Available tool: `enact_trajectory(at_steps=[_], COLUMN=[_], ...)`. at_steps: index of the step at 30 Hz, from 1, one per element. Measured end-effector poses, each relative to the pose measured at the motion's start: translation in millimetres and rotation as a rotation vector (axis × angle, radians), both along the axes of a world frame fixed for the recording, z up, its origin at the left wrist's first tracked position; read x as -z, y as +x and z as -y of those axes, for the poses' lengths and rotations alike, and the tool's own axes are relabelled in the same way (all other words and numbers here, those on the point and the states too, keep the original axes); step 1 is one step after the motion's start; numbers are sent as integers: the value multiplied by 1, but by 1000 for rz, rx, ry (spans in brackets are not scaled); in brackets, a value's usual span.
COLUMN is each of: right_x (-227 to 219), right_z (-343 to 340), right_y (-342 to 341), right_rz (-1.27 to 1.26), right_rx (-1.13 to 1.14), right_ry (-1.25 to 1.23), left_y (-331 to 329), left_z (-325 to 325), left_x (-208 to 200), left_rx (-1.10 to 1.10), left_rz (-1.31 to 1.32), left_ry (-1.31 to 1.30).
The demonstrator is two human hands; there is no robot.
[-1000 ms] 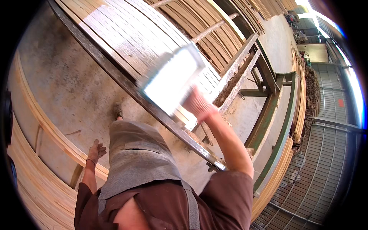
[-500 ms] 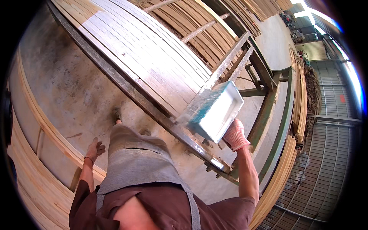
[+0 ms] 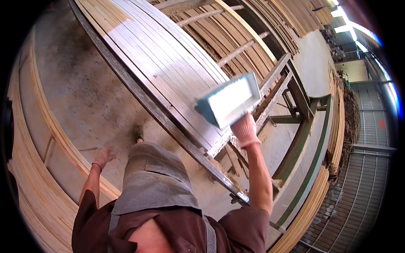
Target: The person picks up long wooden planks from a stack and places them onto a metal rack. Using a paint roller, the person applies a white finish to the surface of the planks. The person then lifts and flips the planks to coat the other side.
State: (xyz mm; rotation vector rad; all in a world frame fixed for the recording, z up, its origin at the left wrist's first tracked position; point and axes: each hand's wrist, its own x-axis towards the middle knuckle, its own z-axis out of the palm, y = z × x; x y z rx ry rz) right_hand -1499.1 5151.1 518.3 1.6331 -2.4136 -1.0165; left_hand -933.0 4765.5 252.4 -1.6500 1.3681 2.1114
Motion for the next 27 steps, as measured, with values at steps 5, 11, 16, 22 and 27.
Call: enact_trajectory(at_steps=[5,11,16,22,27], right_x=[-40,-39,-2,-24,-67], right_z=[-134,-74,10,-97,-166], right_y=[17,-29,-49,47,112], right_rz=[-52,81,-140,264,530], right_rx=[8,289,-94,162,507], right_ry=[-53,120,-152,-86,-132], left_y=[61,124,64,73,107], left_z=[-48,-100,-35,-63,-158], left_x=[1,5,11,9,36], left_rx=[-218,-11,132,-337,-177], left_rz=[106,390,-25,-74,358], left_ry=[107,272,-40,155,379])
